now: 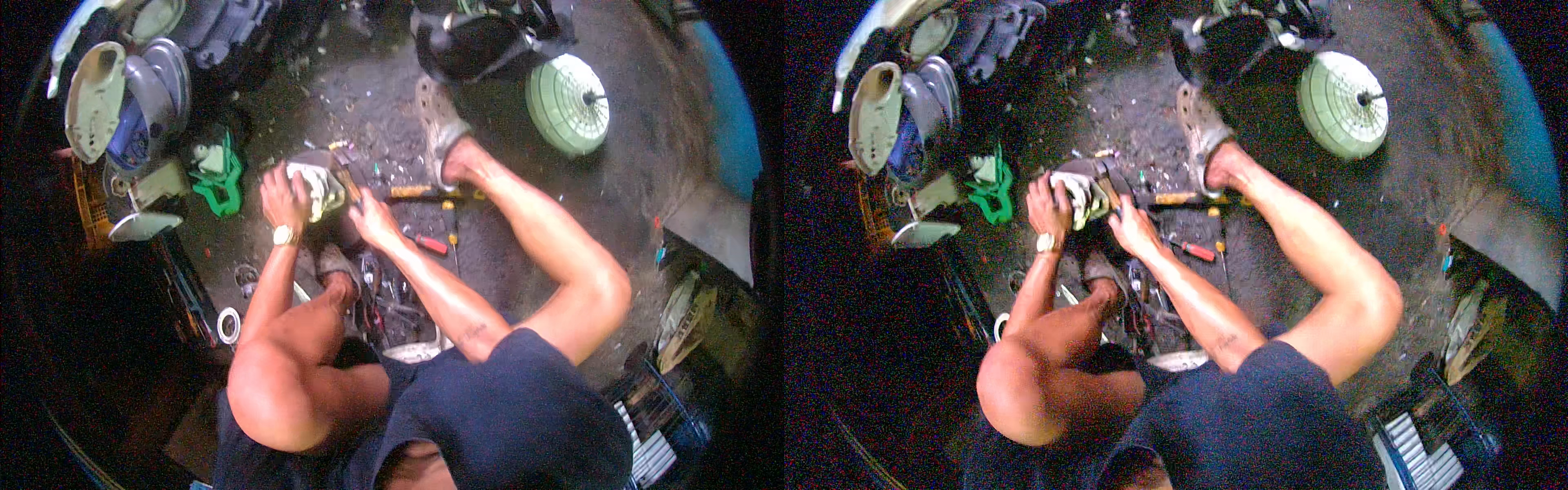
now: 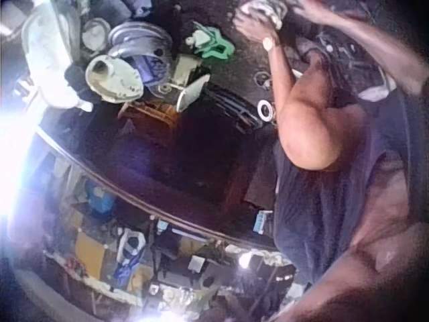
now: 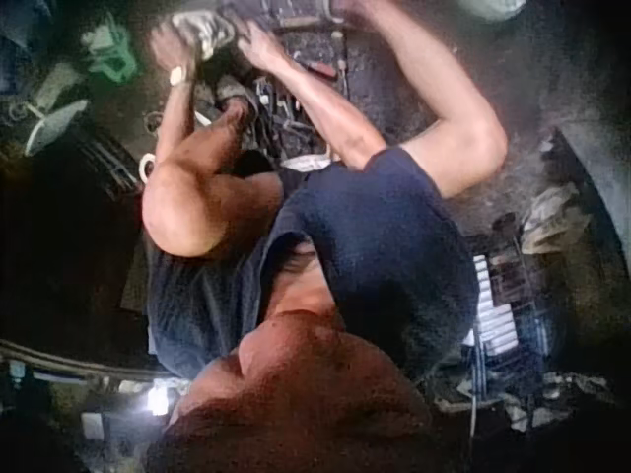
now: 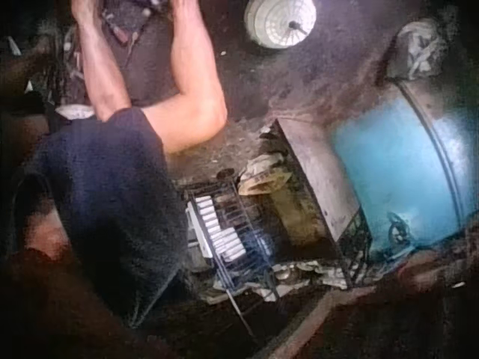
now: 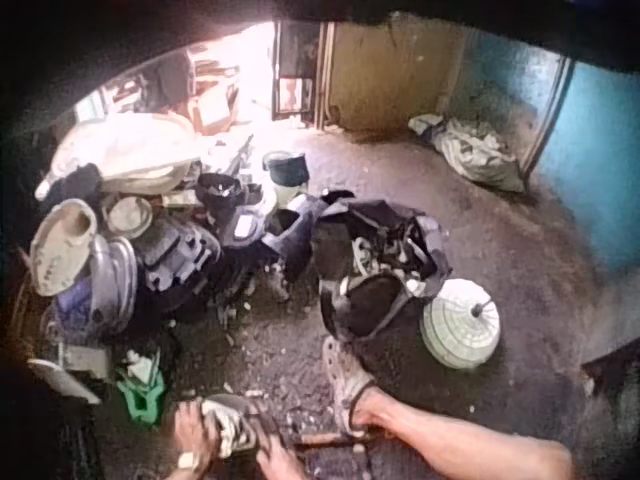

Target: The person sits on the floor and uses a hammer and a metal bar to repeatedly strike a cylindrical mechanical component, likely to dislodge or adjust internal parts. The person occasionally wipes the component with a cloth and repositions it on a metal plate.

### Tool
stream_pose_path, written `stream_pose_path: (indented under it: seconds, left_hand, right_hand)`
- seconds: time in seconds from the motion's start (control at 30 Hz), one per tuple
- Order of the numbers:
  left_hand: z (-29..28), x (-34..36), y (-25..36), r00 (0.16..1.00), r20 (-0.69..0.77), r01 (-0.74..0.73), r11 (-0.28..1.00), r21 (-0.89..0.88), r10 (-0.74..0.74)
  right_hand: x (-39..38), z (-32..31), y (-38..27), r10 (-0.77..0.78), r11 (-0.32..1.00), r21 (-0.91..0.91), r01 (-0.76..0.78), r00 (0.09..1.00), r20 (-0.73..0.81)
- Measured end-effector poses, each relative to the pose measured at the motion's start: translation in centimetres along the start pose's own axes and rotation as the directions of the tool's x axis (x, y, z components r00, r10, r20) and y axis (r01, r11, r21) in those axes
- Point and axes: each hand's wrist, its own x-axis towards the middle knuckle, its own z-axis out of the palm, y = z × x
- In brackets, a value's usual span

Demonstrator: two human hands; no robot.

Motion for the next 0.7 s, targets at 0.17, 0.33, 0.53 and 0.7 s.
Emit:
stream_pose_path:
  seconds: [0.17,0.33,0.53,0.7]
  left_hand:
    - [-0.2,-1.3,-1.7,0.994,-0.093,0.048,0.993,-0.11,-0.058]
    - [-1.5,-1.0,-0.5,0.993,-0.074,0.083,0.99,-0.111,-0.092]
    - [-0.5,0.4,-0.4,0.994,-0.109,-0.004,0.994,-0.113,-0.009]
    - [-0.1,-1.3,-1.6,0.991,-0.105,0.064,0.99,-0.128,-0.078]
  right_hand:
    - [-1.6,-6.4,-8.0,-0.154,0.982,0.066,0.175,0.958,-0.243]
    - [-3.2,-9.8,-14.8,-0.344,0.593,0.346,0.727,0.618,-0.707]
    - [-2.2,1.4,1.6,0.048,0.999,-0.001,-0.048,0.999,0.017]
    - [-4.3,-4.2,-5.7,-0.098,0.99,0.066,0.122,0.952,-0.29]
